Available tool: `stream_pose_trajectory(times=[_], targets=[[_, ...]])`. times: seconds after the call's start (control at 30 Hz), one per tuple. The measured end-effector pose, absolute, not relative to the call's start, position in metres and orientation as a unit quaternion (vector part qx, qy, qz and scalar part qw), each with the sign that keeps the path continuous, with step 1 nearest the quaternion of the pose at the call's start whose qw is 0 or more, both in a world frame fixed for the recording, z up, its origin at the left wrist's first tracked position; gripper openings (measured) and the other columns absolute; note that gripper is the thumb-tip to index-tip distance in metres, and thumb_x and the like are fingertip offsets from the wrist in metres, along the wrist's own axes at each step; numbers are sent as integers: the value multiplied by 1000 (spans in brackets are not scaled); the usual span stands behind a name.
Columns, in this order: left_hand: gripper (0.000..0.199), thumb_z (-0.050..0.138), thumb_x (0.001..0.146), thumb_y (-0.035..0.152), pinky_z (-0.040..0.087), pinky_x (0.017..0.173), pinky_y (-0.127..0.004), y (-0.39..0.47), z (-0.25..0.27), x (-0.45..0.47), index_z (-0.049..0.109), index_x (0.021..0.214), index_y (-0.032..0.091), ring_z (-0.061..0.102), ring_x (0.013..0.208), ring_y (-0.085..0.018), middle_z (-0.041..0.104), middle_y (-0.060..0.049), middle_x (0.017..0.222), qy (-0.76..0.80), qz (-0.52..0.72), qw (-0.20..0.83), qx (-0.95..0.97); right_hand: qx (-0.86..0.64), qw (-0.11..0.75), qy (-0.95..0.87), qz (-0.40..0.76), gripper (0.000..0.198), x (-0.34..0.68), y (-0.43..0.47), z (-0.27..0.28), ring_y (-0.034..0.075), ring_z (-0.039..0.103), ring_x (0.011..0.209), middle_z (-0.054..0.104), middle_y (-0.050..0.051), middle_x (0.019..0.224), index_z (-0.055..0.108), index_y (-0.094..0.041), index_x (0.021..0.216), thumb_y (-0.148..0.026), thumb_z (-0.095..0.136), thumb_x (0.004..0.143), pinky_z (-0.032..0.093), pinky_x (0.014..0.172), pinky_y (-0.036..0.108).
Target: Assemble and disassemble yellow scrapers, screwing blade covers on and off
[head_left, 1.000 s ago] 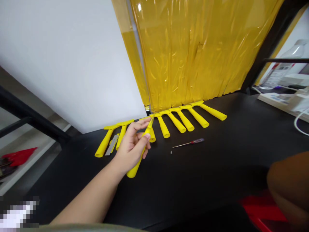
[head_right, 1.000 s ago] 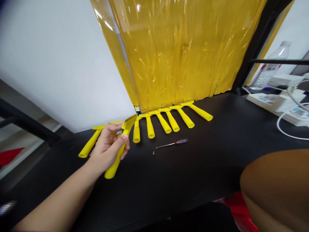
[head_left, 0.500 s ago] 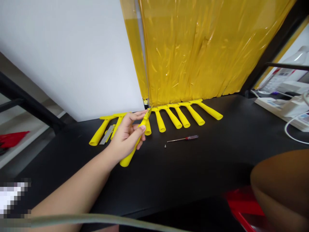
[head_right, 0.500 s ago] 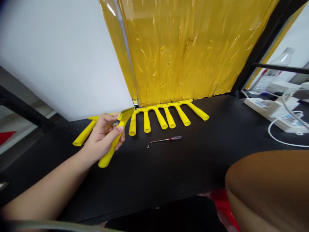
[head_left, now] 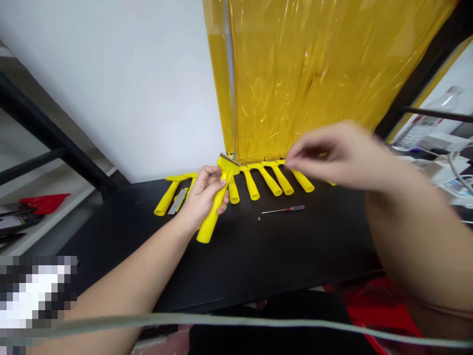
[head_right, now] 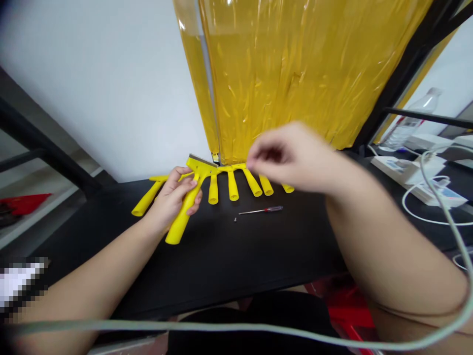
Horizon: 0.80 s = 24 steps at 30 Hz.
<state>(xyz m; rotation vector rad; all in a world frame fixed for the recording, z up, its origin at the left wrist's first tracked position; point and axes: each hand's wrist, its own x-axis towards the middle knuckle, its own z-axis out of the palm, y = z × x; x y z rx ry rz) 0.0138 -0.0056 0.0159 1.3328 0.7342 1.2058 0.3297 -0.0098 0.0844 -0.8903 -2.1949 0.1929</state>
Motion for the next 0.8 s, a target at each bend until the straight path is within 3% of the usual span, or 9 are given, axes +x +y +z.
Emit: stream_pose_trajectory(times=[0.07, 0.17, 0.37, 0.57, 0.8], targets=[[41, 75, 86, 31, 41, 39, -18, -3, 14, 13, 44, 113, 28, 57, 47, -10, 61, 7, 71, 323, 512, 580, 546, -328, 229, -911, 102, 8, 305, -8, 67, 18, 70, 79, 77, 2, 89, 82, -21, 96, -21, 78, 89, 54, 76, 33], [44, 76, 84, 29, 40, 42, -18, 3, 10, 11, 45, 116, 26, 58, 49, -12, 59, 7, 65, 334, 508, 595, 526, -315, 76, -939, 115, 16, 273, -4, 33, 23, 69, 93, 79, 5, 94, 83, -23, 98, -15, 79, 85, 52, 82, 35], [48, 76, 80, 24, 35, 41, -17, 7, 10, 11, 48, 118, 24, 60, 52, -12, 64, 1, 74, 335, 497, 629, 495, -285, 60, -950, 112, 17, 255, -5, 10, 23, 66, 96, 77, 7, 94, 81, -21, 100, -12, 70, 91, 51, 84, 35], [45, 74, 81, 22, 36, 42, -17, 1, 18, 13, 49, 119, 21, 59, 51, -13, 63, 1, 70, 348, 466, 643, 499, -245, 115, -952, 141, 17, 255, -7, 8, 22, 64, 92, 74, 7, 92, 77, -19, 95, -10, 63, 95, 52, 84, 36], [48, 76, 84, 31, 39, 42, -20, -6, 13, 18, 46, 121, 24, 60, 48, -16, 63, 2, 62, 339, 373, 677, 536, -222, 457, -842, 182, 8, 258, 5, 3, 19, 59, 87, 61, 5, 95, 77, -23, 98, -28, 71, 97, 52, 80, 35]])
